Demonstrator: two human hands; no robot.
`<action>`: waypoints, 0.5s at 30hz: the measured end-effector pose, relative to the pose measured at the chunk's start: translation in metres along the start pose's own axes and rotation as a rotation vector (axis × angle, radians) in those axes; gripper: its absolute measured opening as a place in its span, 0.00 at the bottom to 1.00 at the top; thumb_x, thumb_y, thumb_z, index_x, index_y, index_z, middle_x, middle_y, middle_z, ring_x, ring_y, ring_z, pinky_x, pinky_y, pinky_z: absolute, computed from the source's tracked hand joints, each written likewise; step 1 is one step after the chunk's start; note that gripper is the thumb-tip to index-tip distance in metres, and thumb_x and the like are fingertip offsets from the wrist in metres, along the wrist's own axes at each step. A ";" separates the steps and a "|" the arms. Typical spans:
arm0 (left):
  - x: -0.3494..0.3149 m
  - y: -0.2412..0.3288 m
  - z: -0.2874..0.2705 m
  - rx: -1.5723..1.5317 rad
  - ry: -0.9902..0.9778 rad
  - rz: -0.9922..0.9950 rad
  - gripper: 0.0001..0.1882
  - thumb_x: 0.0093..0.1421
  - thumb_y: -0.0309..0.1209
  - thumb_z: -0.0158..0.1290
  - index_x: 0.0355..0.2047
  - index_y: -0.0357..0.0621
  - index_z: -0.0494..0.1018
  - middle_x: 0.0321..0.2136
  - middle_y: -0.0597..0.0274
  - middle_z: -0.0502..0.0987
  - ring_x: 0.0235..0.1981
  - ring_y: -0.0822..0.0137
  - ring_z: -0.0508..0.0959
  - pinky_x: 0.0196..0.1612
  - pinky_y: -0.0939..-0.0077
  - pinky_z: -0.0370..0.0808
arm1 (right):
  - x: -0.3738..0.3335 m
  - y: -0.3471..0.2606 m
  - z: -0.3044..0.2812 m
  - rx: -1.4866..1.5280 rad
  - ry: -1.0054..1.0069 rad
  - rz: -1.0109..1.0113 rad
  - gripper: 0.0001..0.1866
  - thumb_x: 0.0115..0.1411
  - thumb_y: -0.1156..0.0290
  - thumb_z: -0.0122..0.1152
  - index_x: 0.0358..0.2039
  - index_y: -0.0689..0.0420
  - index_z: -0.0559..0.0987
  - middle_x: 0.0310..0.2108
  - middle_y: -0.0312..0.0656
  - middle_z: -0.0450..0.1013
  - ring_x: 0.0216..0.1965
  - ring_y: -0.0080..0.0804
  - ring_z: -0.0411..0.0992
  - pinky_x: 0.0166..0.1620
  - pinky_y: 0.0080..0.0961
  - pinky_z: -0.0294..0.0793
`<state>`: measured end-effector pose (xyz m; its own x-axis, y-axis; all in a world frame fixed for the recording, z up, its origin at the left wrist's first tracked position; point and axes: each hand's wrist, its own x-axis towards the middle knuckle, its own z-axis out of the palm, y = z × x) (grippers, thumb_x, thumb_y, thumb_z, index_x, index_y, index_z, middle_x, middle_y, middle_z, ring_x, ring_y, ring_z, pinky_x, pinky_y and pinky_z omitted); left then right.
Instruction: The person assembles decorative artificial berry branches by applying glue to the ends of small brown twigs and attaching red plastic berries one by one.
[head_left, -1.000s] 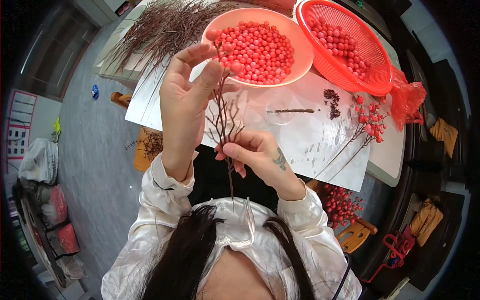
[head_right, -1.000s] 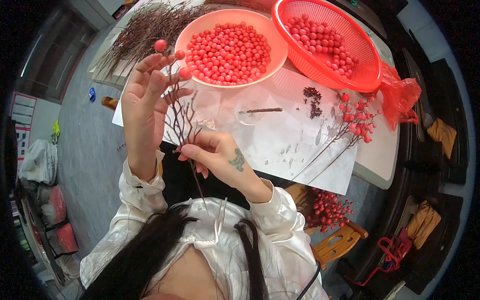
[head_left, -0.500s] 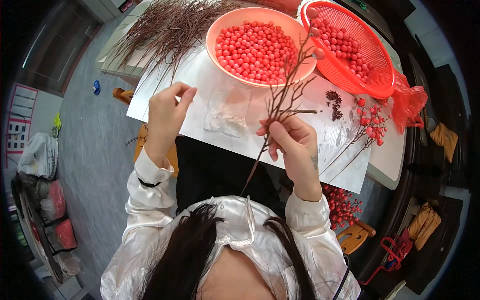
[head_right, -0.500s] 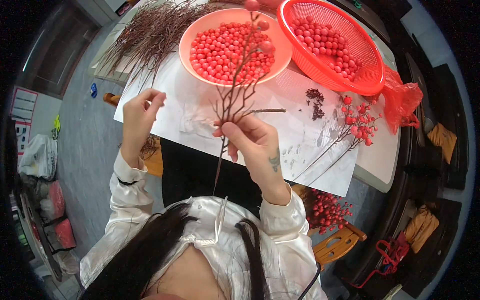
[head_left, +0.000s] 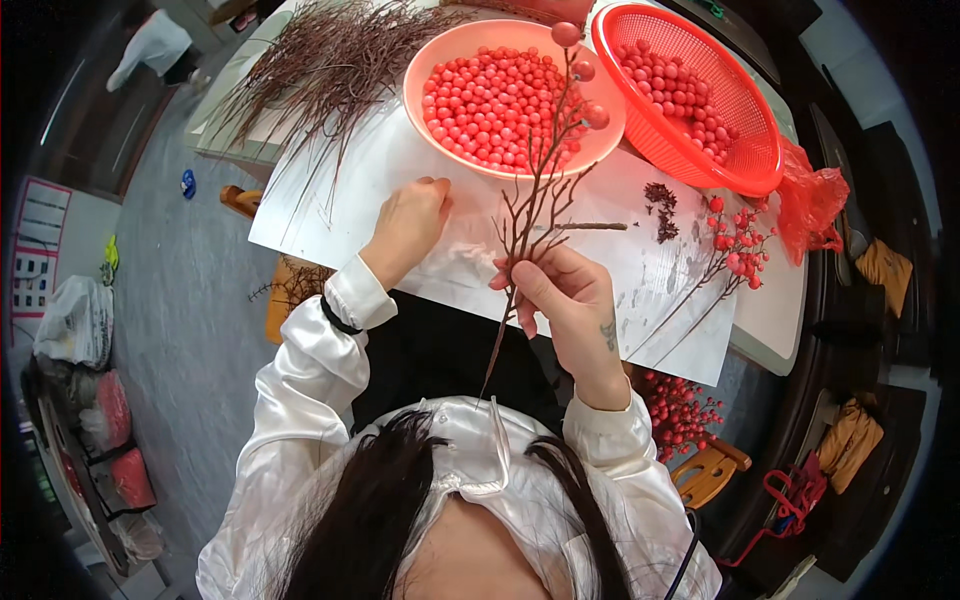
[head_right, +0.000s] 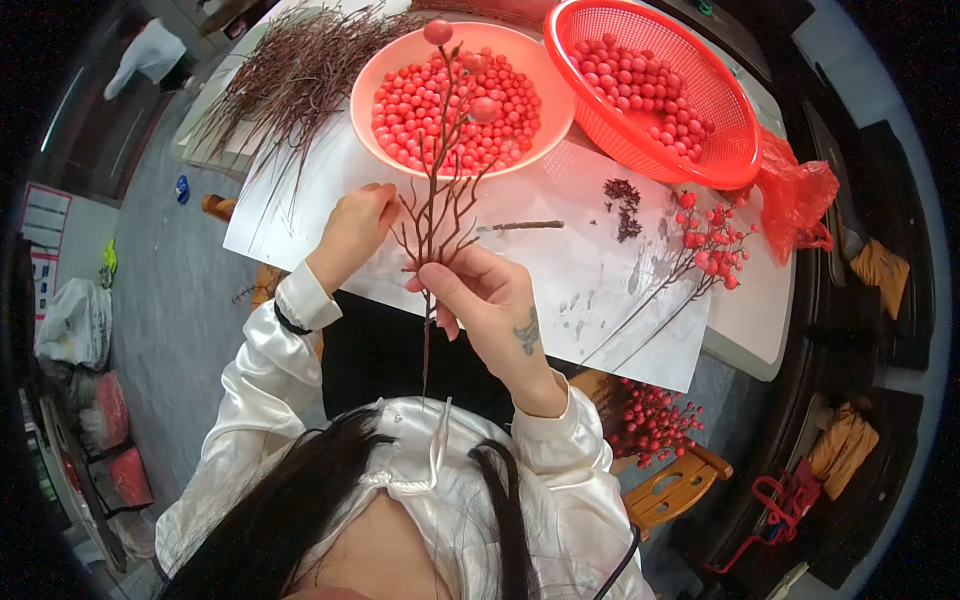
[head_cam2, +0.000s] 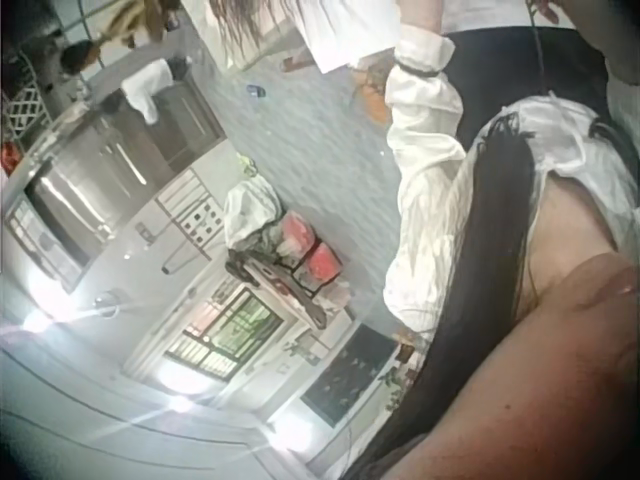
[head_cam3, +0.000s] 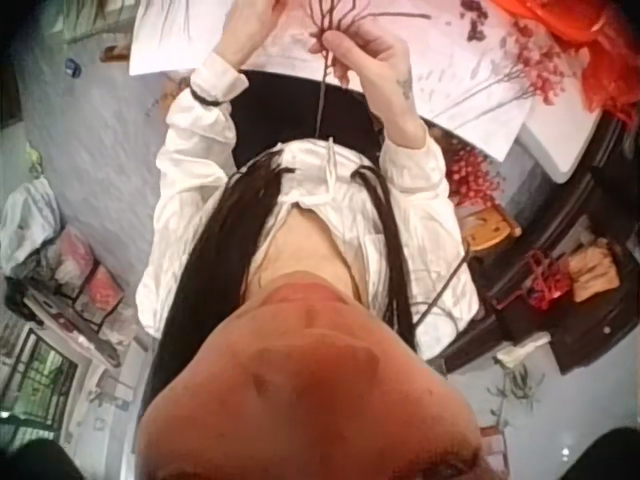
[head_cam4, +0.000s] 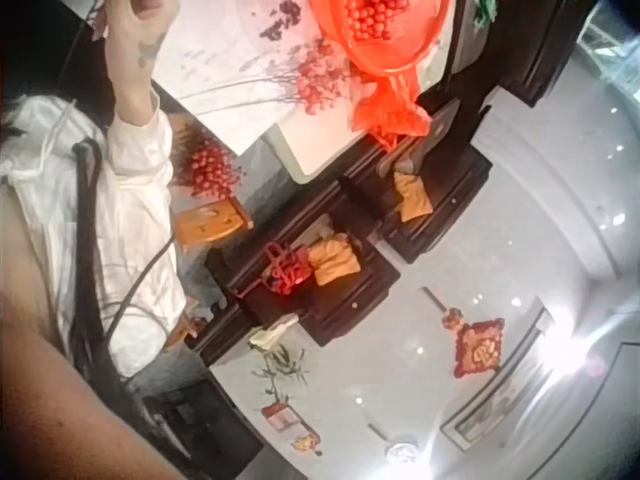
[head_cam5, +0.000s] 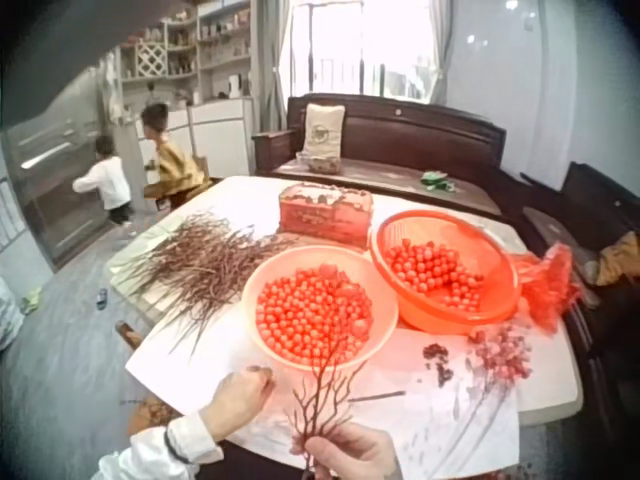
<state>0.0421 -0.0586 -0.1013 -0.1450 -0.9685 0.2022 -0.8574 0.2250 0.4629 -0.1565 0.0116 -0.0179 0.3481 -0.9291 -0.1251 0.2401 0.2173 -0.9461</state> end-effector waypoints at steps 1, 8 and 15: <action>0.000 -0.003 0.002 -0.009 0.031 0.025 0.08 0.52 0.28 0.51 0.23 0.34 0.70 0.22 0.48 0.73 0.26 0.47 0.74 0.30 0.56 0.70 | 0.001 0.001 0.000 0.004 -0.003 -0.005 0.10 0.59 0.72 0.53 0.34 0.68 0.74 0.27 0.45 0.74 0.15 0.17 0.64 0.17 0.13 0.62; 0.001 -0.013 -0.010 -0.141 0.087 0.129 0.07 0.51 0.25 0.52 0.20 0.34 0.68 0.18 0.47 0.70 0.24 0.47 0.73 0.25 0.61 0.68 | 0.000 0.006 0.004 0.039 -0.027 0.023 0.10 0.57 0.71 0.55 0.33 0.66 0.76 0.27 0.40 0.75 0.16 0.14 0.64 0.19 0.10 0.63; -0.002 -0.012 -0.019 -0.028 0.089 0.013 0.11 0.51 0.28 0.54 0.20 0.34 0.67 0.15 0.45 0.68 0.17 0.50 0.71 0.20 0.64 0.65 | 0.001 0.010 0.007 0.044 -0.027 0.047 0.10 0.57 0.71 0.55 0.34 0.66 0.76 0.27 0.40 0.75 0.16 0.14 0.64 0.19 0.10 0.64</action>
<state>0.0624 -0.0572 -0.0907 -0.1100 -0.9525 0.2839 -0.8417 0.2412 0.4831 -0.1480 0.0151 -0.0253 0.3839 -0.9093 -0.1607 0.2622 0.2742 -0.9252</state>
